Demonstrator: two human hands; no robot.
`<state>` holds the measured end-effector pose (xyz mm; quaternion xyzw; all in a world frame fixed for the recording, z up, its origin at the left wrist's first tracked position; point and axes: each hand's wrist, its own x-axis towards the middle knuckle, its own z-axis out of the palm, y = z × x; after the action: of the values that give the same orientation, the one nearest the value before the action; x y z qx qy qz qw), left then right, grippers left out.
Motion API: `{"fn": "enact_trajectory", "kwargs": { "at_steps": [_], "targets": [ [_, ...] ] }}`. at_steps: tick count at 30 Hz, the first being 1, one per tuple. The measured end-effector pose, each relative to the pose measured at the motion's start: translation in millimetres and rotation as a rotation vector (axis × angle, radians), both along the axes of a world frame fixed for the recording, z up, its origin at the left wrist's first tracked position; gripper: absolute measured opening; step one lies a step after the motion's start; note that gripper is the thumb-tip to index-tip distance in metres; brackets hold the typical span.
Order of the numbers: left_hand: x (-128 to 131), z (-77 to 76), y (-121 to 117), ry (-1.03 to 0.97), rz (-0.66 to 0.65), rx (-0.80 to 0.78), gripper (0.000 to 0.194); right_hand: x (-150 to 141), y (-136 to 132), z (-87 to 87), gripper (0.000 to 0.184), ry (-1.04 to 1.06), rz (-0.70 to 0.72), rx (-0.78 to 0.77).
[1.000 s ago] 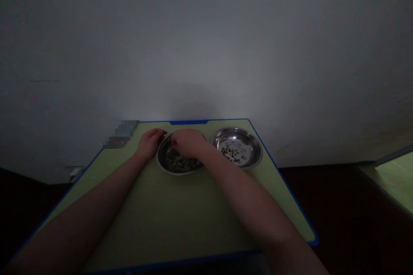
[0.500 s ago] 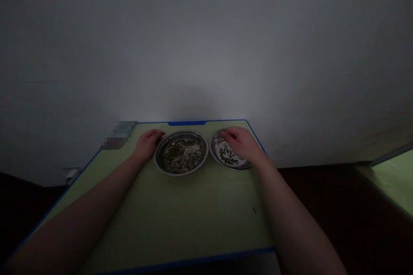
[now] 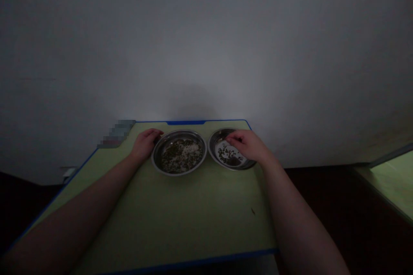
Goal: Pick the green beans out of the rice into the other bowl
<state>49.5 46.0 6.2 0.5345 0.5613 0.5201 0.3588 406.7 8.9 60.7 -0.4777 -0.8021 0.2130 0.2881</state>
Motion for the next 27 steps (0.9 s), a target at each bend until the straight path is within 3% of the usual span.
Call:
{"fn": "enact_trajectory", "kwargs": {
  "at_steps": [7,27],
  "targets": [
    [1.9,1.4,-1.3,-0.034,0.000,-0.018,0.025,11.5,10.7,-14.3,0.022,0.050,-0.013,-0.016],
    [1.3,0.7,-0.4,-0.033,0.007,-0.016,0.024,13.3,9.6,-13.5,0.027,-0.011,-0.023,-0.040]
  ]
}}
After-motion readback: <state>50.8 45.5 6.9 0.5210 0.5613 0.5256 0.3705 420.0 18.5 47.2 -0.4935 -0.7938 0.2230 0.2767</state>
